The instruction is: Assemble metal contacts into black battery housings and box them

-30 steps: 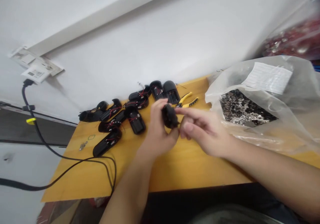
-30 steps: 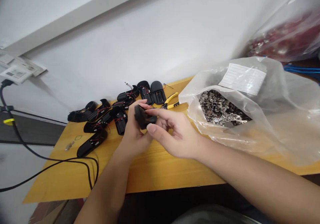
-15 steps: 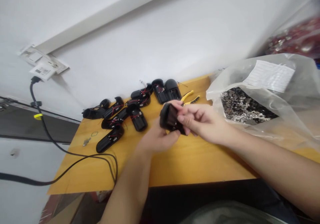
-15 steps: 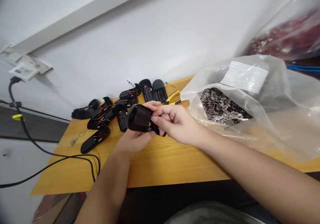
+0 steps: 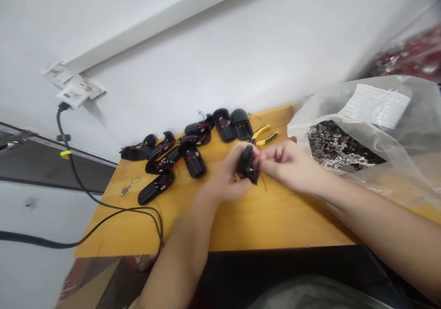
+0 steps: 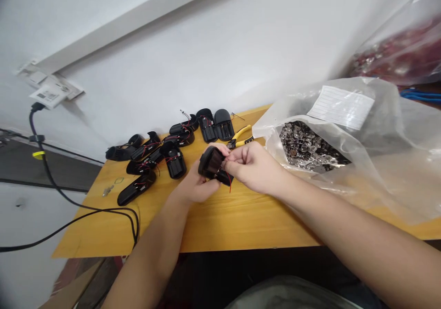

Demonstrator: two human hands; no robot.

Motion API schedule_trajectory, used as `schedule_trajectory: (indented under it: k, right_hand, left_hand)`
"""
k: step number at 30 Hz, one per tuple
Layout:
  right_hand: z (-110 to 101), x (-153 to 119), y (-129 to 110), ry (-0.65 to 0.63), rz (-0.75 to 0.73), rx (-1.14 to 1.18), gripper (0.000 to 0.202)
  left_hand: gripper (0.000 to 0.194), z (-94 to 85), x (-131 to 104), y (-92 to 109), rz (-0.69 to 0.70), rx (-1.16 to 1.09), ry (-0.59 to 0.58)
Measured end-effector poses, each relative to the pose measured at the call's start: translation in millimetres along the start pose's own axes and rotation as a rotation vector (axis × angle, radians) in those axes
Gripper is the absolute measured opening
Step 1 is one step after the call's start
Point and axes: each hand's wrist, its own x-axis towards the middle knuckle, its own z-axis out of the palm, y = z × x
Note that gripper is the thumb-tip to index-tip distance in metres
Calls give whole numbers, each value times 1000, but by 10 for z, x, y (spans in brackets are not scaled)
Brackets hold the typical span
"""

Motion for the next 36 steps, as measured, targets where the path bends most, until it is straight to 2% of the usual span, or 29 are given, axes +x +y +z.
schedule_trajectory:
  k: [3, 5, 8, 13, 16, 21, 26, 28, 32, 36]
  right_hand:
    - [-7, -2, -11, -23, 36, 35, 39]
    - [0, -5, -32, -34, 24, 59, 40]
    - [22, -15, -74, -40, -13, 106, 40]
    - [57, -32, -98, -50, 22, 146, 37]
    - [64, -19, -66, -26, 13, 104, 40]
    - [75, 15, -23, -27, -46, 85, 38]
    - [131, -81, -91, -142, -89, 156, 23]
    - [130, -128, -114, -97, -163, 99, 19]
    - [55, -149, -94, 66, -299, -110, 20]
    - [0, -118, -51, 128, -381, -286, 20]
  left_hand:
    - [53, -37, 4, 89, 40, 96, -17]
    - [48, -32, 1, 142, 12, 66, 3]
    - [41, 4, -9, 151, -85, -106, 39]
    - [52, 43, -22, -3, -204, -512, 35]
    - [57, 47, -22, -54, -211, -633, 46]
    - [49, 67, 8, 29, -286, -500, 100]
    - [50, -27, 37, -58, -304, -329, 332]
    - [52, -91, 22, -118, -281, -359, 364]
    - [57, -124, -3, -125, -229, -584, 340]
    - [68, -53, 17, -75, -351, -665, 297]
